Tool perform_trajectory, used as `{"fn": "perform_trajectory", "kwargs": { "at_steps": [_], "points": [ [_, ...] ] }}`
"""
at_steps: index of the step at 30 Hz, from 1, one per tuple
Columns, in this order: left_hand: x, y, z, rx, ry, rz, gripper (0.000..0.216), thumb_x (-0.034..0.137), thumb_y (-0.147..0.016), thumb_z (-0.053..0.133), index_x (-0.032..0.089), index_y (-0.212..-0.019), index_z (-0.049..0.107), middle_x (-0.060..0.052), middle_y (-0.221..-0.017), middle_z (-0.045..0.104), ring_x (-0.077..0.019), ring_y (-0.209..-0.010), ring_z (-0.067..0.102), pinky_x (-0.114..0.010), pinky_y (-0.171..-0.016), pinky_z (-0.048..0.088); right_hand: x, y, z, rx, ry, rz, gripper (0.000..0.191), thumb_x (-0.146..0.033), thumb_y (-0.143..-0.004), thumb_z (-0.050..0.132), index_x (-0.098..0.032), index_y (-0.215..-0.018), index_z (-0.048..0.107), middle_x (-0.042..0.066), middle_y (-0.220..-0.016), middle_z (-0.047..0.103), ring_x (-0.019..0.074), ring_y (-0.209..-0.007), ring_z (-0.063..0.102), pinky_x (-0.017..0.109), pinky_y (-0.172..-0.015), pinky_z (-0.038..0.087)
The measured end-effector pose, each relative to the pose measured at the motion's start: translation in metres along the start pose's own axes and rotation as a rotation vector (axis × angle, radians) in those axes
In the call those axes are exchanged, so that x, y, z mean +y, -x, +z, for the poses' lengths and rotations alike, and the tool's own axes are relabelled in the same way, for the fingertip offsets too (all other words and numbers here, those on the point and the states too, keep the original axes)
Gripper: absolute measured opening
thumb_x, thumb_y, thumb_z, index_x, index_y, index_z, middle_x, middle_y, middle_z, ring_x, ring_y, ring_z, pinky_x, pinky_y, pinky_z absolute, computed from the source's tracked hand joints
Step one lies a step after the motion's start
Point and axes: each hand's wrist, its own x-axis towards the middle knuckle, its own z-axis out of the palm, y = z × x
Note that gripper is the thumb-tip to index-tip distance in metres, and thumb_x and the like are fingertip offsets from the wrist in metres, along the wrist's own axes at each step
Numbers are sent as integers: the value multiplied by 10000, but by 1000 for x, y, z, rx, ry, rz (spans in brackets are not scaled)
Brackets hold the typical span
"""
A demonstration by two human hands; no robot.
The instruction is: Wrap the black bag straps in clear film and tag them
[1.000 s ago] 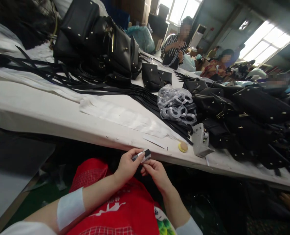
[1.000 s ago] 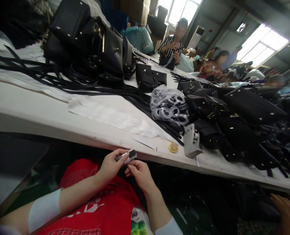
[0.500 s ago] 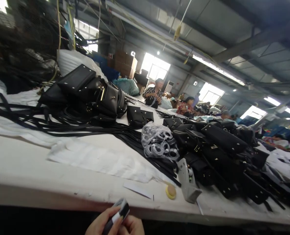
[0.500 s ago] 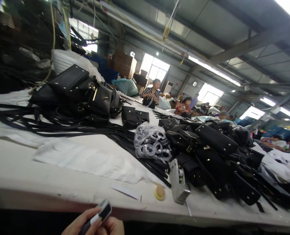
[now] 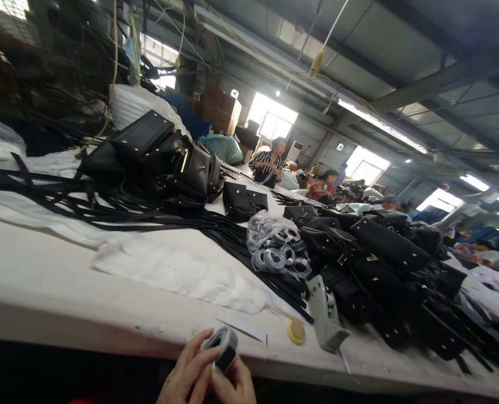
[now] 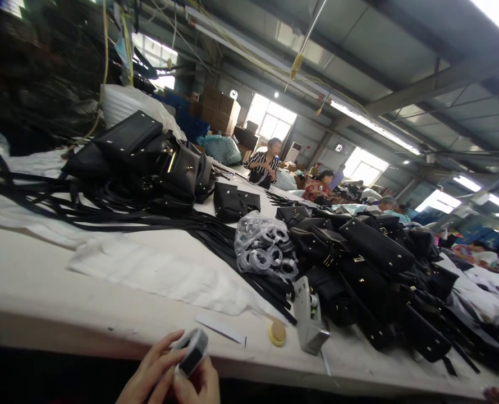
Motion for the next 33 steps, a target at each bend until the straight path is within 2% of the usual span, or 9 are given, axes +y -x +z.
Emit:
{"fn": "perform_trajectory", "kwargs": {
  "at_steps": [4, 9, 13, 16, 20, 22, 25, 30, 33],
  "points": [
    [-25, 1, -2, -8, -75, -54, 386, 389, -921, 470, 290, -1268, 606, -74, -1420, 526, -272, -1270, 532, -398, -1023, 482, -42, -15, -41, 309, 734, -386, 235, -420, -754, 701, -244, -908, 720, 134, -1005, 652, 337, -979, 586, 477, -891, 468],
    [-28, -11, -11, 42, -107, -136, 344, 411, -927, 444, 241, -1128, 665, -92, -1308, 608, -261, -1171, 615, -407, -980, 521, -125, -103, -118, 722, 1257, -813, 289, -438, -790, 655, -160, -864, 678, 208, -1007, 582, 370, -1035, 517, 513, -948, 417],
    [-12, -18, -17, -7, -133, -135, 323, 388, -922, 461, 212, -1105, 660, -117, -1264, 623, -256, -1150, 624, -403, -987, 522, -161, -184, -144, 677, 1414, -724, 275, -342, -827, 575, -107, -946, 654, 204, -997, 612, 343, -998, 544, 487, -917, 430],
    [-10, -18, -25, -37, -153, -132, 295, 360, -917, 479, 205, -1100, 652, -120, -1248, 627, -248, -1154, 612, -396, -1000, 510, -141, -204, -128, 493, 1351, -733, 244, -266, -863, 508, -133, -1014, 644, 151, -1021, 640, 279, -992, 576, 409, -909, 445],
    [-17, -10, -45, -79, -163, -180, 284, 363, -919, 476, 198, -1060, 658, -108, -1190, 648, -220, -1030, 661, -355, -935, 545, -73, -167, -98, 72, 1269, -554, 172, -243, -859, 526, -176, -897, 680, 87, -912, 677, 217, -882, 620, 335, -855, 478],
    [-22, -4, -54, -100, -183, -201, 294, 391, -912, 480, 199, -1027, 670, -99, -1155, 663, -222, -1017, 662, -353, -924, 547, -40, -133, -93, 11, 1225, -487, 177, -237, -849, 543, -177, -941, 682, 93, -963, 677, 216, -922, 619, 337, -880, 479],
    [-33, 5, -60, -130, -217, -222, 320, 446, -898, 487, 208, -972, 688, -85, -1095, 691, -234, -1016, 661, -365, -918, 547, -11, -82, -105, 149, 1212, -457, 230, -247, -856, 543, -174, -1037, 663, 120, -1076, 652, 236, -1016, 591, 375, -927, 469],
    [-41, 12, -48, -221, -190, -195, 352, 491, -896, 479, 218, -950, 695, -81, -1052, 710, -237, -980, 673, -384, -907, 552, -5, -30, -166, 642, 1414, -366, 307, -279, -876, 507, -137, -1117, 634, 172, -1148, 602, 289, -1093, 535, 454, -970, 420],
    [-35, 10, -37, -281, -147, -155, 336, 479, -895, 487, 220, -938, 698, -81, -1051, 711, -234, -978, 675, -379, -905, 553, -1, -19, -199, 637, 1588, -255, 335, -330, -876, 526, -141, -1125, 645, 187, -1197, 578, 313, -1124, 507, 464, -968, 403]
  ]
}}
